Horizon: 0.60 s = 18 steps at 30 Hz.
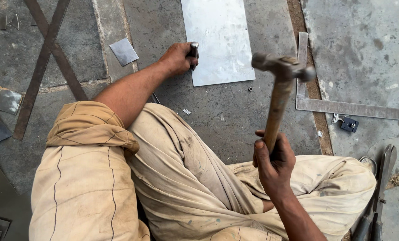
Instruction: The person sits on the ground and uses a hammer and a metal punch to create holes in a flat metal sheet. They repeatedly position the punch on the sheet and strike it with the hammer to drive it through the metal.
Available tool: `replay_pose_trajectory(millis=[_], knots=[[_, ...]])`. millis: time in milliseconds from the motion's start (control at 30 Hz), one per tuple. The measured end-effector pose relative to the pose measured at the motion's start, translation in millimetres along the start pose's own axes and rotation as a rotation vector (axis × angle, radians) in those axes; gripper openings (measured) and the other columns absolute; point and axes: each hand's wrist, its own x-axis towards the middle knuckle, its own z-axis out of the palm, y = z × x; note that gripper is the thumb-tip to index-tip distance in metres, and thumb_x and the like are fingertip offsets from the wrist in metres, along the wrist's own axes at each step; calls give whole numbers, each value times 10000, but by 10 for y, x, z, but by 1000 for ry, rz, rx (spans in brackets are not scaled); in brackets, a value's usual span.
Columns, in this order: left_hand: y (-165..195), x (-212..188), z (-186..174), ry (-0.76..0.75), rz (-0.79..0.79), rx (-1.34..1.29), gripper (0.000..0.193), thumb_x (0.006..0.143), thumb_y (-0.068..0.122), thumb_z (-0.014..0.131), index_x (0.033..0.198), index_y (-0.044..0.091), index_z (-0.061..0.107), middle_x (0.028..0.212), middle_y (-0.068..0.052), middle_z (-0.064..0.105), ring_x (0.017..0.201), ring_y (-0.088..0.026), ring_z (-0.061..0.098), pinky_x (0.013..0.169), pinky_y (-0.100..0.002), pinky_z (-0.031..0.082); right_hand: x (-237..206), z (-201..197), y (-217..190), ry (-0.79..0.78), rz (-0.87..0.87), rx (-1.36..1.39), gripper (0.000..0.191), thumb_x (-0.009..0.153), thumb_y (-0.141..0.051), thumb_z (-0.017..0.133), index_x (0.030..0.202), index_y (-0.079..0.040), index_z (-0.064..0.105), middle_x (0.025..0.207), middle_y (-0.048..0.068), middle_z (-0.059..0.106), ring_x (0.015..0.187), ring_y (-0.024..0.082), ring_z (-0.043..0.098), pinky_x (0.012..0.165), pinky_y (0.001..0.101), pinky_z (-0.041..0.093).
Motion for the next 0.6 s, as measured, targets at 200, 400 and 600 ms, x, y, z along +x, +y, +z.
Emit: replay_pose_trajectory(millis=[200,400,600], knots=[[-36,35,62,-15,72,17,130,935,177,743,1044,118,701,994,-44,726,911,-144,696,844,-345,579,26,-52,111,22,82,-137,233,1049,-236,586,1080,-6,610,656,-29,513,497,34,486,403,208,402],[-107,38,138,-27,238,180,129,968,132,691,1094,155,685,939,-29,733,852,-153,701,834,-333,591,245,60,174,170,-288,103,183,1129,-212,554,1194,-47,509,770,-14,525,563,40,476,479,233,406],[-76,-70,111,-15,296,210,110,962,122,692,1064,160,682,940,-20,750,863,-157,715,824,-339,589,749,563,357,-101,196,-562,215,1080,-259,526,1090,-46,501,705,65,609,532,179,573,452,340,446]])
